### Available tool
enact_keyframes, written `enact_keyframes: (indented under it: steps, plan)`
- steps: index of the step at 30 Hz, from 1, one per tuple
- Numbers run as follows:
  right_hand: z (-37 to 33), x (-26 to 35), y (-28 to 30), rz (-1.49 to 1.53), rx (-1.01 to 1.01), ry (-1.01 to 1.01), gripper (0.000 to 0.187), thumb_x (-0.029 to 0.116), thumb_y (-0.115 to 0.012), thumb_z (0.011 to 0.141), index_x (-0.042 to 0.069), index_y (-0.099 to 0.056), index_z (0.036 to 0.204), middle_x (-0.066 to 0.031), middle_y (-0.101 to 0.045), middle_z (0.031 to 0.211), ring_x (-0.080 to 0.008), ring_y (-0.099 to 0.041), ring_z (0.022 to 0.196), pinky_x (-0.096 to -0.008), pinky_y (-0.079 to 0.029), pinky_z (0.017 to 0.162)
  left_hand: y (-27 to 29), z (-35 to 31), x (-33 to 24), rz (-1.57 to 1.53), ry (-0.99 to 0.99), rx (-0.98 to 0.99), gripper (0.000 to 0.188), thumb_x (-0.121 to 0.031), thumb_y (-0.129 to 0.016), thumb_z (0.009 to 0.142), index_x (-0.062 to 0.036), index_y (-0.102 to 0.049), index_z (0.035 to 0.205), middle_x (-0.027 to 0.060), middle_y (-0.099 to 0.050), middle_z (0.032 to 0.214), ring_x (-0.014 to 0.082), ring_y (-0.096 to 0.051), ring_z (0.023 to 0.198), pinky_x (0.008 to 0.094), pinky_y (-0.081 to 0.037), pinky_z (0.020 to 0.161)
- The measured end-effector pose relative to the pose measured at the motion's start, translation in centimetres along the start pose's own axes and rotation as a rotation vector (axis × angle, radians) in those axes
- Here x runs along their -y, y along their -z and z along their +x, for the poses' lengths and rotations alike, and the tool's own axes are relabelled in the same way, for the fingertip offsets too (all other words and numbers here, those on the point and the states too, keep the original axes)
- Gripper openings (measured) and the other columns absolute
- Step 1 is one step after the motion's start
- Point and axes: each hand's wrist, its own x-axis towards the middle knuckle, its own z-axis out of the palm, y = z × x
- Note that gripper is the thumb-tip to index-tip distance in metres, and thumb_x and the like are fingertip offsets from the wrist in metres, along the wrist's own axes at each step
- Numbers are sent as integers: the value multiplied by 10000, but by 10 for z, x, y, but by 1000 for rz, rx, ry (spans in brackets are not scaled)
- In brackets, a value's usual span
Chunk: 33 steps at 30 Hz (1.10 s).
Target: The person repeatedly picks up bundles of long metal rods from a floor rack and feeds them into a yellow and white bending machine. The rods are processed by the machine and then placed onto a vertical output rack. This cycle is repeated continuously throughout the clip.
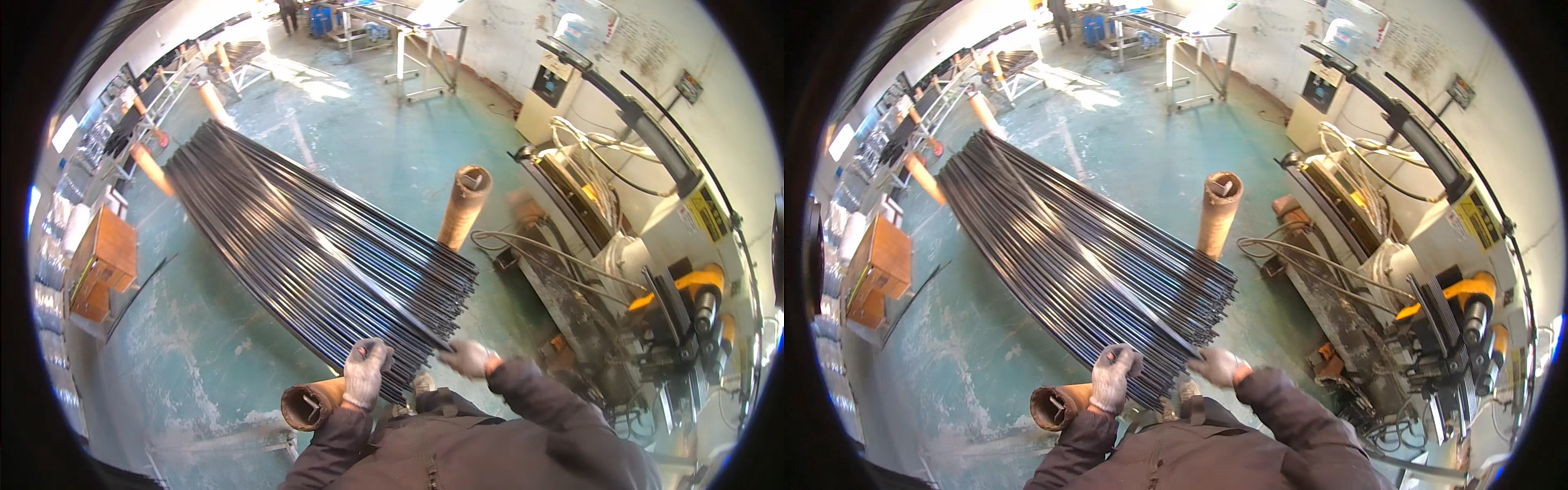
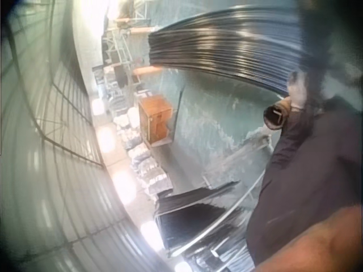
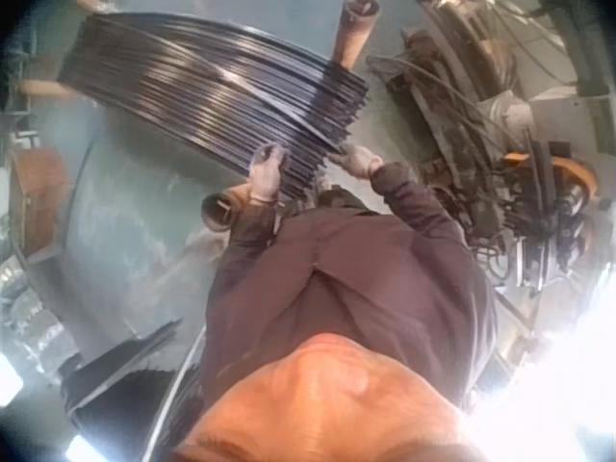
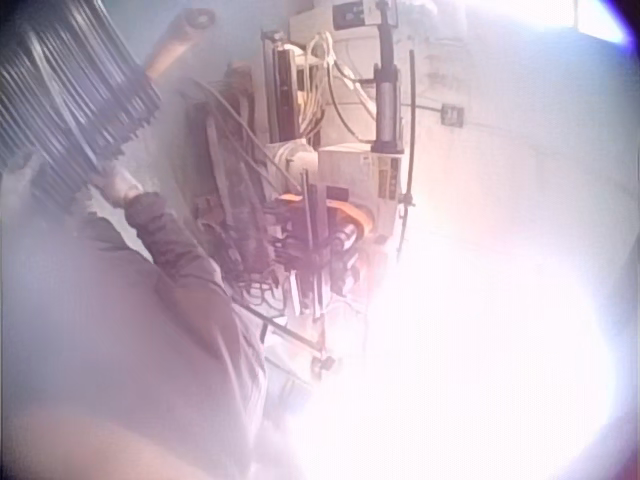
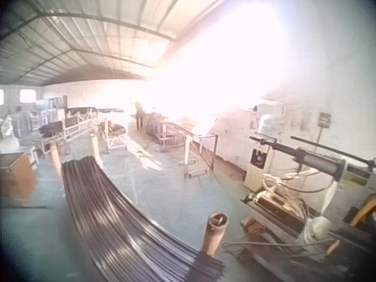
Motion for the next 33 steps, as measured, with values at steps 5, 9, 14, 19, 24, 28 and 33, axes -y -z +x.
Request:
enact_keyframes:
  steps: [5,9,14,19,24,28,33]
  plan:
    - [-218,-92,-65,-305,-17,-294,547,556,-699,1052,31,-688,1208,-315,-776,1010,-538,-757,970,-591,-587,844,-1,52,71,-333,430,1,346,-423,-773,1091,-103,-688,1191,103,-753,978,263,-729,817,454,-608,738]
    - [-381,-137,-90,-430,-163,-575,448,492,-725,1034,60,-713,1153,-253,-795,983,-488,-776,961,-584,-598,827,-12,73,90,-425,501,-164,364,-470,-706,1112,-113,-703,1187,101,-735,1062,349,-697,994,595,-583,910]
    - [-435,-147,-126,-468,-352,-586,283,374,-736,979,99,-745,1048,-205,-791,922,-439,-784,921,-570,-605,811,-27,84,69,-694,327,139,440,-413,-608,1179,2,-660,1042,135,-708,945,288,-690,841,445,-613,815]
    - [-388,-168,-146,-374,-685,-531,157,274,-748,849,135,-768,919,-165,-792,888,-418,-787,871,-556,-611,772,-67,48,44,-431,277,159,280,-278,-666,1148,-19,-665,1042,112,-668,898,262,-598,754,403,-532,727]
    - [-438,-292,-110,-365,-751,-542,109,179,-748,817,125,-787,904,-181,-775,860,-428,-775,872,-560,-608,784,-161,-8,9,-507,283,284,99,-165,-722,1099,-67,-735,1111,107,-745,1016,277,-704,893,453,-599,849]
    - [-523,-448,-90,-398,-1126,-807,67,120,-736,850,78,-765,893,-215,-765,973,-461,-748,1028,-541,-594,912,-235,8,-92,-495,5,498,231,-231,-704,1145,-52,-741,1287,46,-778,1088,145,-718,952,315,-612,850]
    - [-562,-522,-40,37,-2251,-1328,564,202,-769,1007,-74,-568,1457,-265,-718,1392,-350,-743,1117,-462,-602,1003,-349,-24,-136,-410,-119,733,298,-216,-693,1150,-39,-674,1389,44,-770,1110,148,-730,995,328,-626,871]
